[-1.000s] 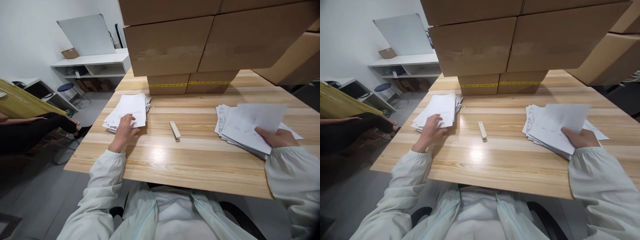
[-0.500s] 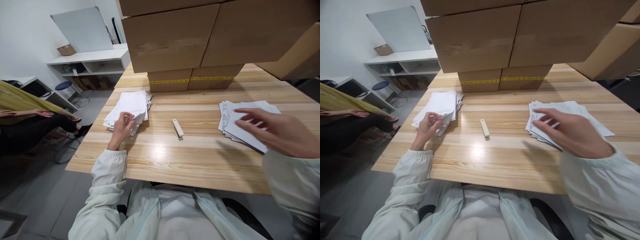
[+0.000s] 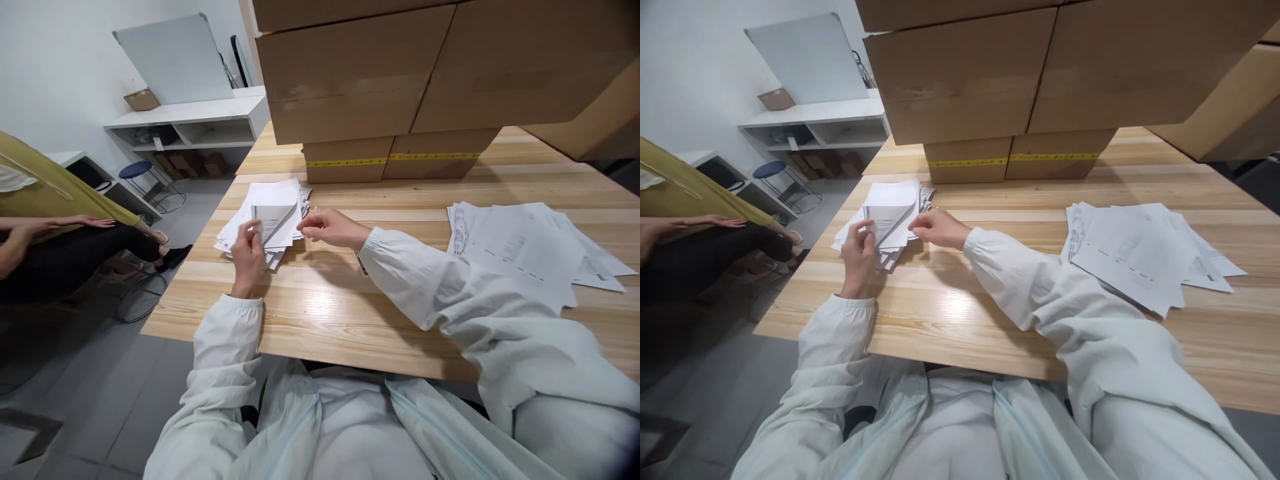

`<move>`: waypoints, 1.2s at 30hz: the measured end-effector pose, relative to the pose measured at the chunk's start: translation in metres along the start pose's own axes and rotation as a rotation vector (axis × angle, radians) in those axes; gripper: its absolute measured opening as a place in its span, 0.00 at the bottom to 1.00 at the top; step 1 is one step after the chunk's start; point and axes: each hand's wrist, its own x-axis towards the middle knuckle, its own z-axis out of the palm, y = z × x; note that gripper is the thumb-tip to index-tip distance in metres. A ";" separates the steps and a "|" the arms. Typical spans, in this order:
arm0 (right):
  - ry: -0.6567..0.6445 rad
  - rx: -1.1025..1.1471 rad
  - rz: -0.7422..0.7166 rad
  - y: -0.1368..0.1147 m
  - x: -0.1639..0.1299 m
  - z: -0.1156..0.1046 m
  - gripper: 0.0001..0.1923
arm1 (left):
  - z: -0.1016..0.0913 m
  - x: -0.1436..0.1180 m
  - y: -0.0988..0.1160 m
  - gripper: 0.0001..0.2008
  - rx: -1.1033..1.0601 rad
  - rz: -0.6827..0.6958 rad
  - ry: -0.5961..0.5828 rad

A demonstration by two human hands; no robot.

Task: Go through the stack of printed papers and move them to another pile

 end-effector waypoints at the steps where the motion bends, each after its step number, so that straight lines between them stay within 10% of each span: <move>1: 0.027 0.111 0.040 0.002 0.009 0.007 0.07 | 0.000 -0.001 0.002 0.17 -0.046 -0.052 0.014; 9: 0.198 0.514 0.286 0.000 0.044 0.045 0.14 | -0.004 -0.003 0.013 0.21 -0.213 -0.198 -0.029; 20: 0.214 0.576 0.339 -0.001 0.042 0.039 0.18 | -0.001 -0.004 -0.004 0.08 -0.143 -0.086 -0.061; 36: 0.211 0.617 0.329 0.006 0.041 0.040 0.15 | -0.001 -0.006 0.007 0.13 -0.226 -0.229 -0.109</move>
